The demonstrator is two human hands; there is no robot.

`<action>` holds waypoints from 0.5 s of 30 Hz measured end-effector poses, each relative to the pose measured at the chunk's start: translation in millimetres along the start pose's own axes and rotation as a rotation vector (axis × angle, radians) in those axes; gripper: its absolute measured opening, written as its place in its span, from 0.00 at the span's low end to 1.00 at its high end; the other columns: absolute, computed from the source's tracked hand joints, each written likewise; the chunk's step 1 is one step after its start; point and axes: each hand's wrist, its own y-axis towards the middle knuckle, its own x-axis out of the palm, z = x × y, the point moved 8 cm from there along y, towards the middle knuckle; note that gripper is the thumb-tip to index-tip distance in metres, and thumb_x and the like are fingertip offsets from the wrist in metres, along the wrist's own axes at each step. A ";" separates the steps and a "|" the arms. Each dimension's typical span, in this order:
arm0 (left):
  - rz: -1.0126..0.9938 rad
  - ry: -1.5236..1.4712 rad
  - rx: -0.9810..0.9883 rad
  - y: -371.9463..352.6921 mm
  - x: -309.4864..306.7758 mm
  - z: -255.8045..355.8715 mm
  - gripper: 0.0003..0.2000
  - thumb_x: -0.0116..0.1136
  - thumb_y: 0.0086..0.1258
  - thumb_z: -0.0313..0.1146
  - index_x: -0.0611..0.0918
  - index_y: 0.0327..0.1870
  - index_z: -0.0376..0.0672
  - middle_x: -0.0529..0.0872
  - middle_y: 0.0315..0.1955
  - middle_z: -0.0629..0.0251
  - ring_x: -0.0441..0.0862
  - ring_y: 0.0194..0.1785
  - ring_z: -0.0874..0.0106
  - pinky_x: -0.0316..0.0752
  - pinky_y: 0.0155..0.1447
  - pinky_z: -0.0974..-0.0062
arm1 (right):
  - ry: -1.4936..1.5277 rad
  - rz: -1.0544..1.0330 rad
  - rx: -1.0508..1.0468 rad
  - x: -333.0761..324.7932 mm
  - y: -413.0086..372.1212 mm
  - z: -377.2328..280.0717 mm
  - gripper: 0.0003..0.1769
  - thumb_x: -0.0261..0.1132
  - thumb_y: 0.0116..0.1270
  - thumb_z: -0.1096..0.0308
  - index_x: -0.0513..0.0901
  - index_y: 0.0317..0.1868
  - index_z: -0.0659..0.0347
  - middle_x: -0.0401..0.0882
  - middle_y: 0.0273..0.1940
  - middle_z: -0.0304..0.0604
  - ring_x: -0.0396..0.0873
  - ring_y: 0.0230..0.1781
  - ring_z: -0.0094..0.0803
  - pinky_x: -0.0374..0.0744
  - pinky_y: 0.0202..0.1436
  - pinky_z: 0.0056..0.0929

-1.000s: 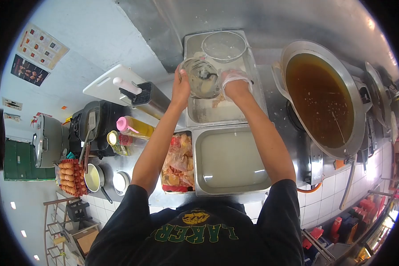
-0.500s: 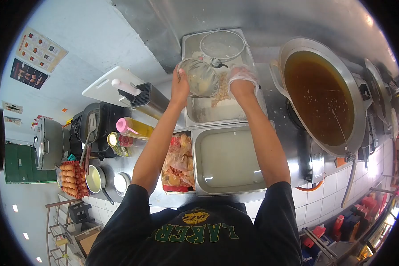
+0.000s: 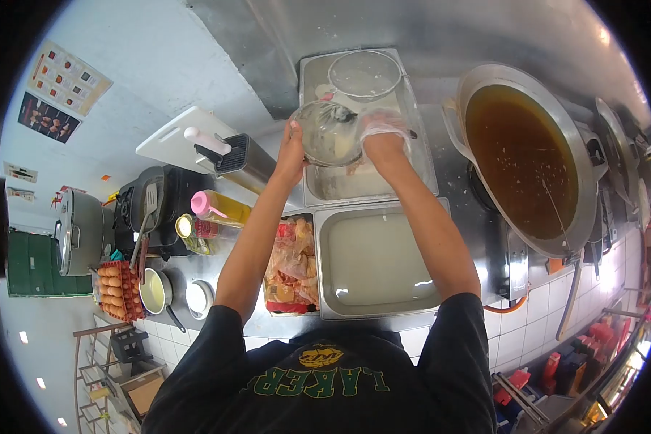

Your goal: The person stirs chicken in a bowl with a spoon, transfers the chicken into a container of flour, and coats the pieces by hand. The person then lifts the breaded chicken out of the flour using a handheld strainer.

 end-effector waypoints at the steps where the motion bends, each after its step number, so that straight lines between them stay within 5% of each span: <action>1: 0.059 0.054 -0.025 -3.4 -1.8 4.5 0.24 0.31 0.83 0.46 0.56 0.75 0.49 0.67 0.67 0.56 0.66 0.69 0.65 0.66 0.68 0.68 | 0.019 -0.012 0.065 -3.3 1.1 8.3 0.13 0.56 0.64 0.68 0.86 0.42 0.62 0.84 0.45 0.58 0.85 0.43 0.50 0.81 0.46 0.45; 3: 0.118 0.106 -0.053 -1.1 -9.9 -0.2 0.24 0.31 0.83 0.45 0.57 0.75 0.48 0.67 0.67 0.56 0.66 0.69 0.65 0.66 0.68 0.68 | 0.037 -0.026 0.129 -10.1 1.1 19.7 0.13 0.56 0.65 0.68 0.86 0.43 0.61 0.84 0.45 0.57 0.85 0.45 0.50 0.81 0.47 0.45; 5: 0.142 0.158 0.058 14.4 -25.5 -12.5 0.25 0.35 0.81 0.50 0.57 0.74 0.52 0.71 0.65 0.60 0.73 0.63 0.65 0.75 0.57 0.67 | 0.133 -0.018 0.219 -14.1 -1.1 33.8 0.13 0.59 0.62 0.67 0.87 0.43 0.61 0.85 0.45 0.55 0.85 0.45 0.49 0.81 0.46 0.46; 8: 0.153 0.125 0.064 5.6 -19.7 -3.9 0.26 0.35 0.81 0.50 0.57 0.75 0.51 0.71 0.64 0.60 0.73 0.63 0.65 0.74 0.58 0.68 | 0.174 -0.169 0.283 29.8 0.2 49.1 0.14 0.58 0.63 0.66 0.87 0.42 0.61 0.83 0.48 0.58 0.84 0.46 0.53 0.80 0.48 0.47; 12: 0.183 0.130 0.066 -0.6 -25.2 2.1 0.25 0.35 0.81 0.50 0.57 0.75 0.52 0.71 0.64 0.60 0.73 0.62 0.65 0.75 0.56 0.67 | 0.299 -0.094 0.143 52.8 -1.7 58.6 0.15 0.60 0.63 0.63 0.87 0.43 0.61 0.83 0.48 0.60 0.83 0.46 0.55 0.79 0.49 0.48; 15: 0.195 0.145 0.066 -6.6 -26.5 6.9 0.23 0.32 0.83 0.45 0.60 0.72 0.44 0.71 0.63 0.54 0.72 0.64 0.64 0.69 0.66 0.69 | 0.461 -0.235 0.183 62.4 -1.1 65.7 0.18 0.62 0.61 0.59 0.86 0.46 0.61 0.83 0.46 0.60 0.82 0.48 0.57 0.78 0.49 0.48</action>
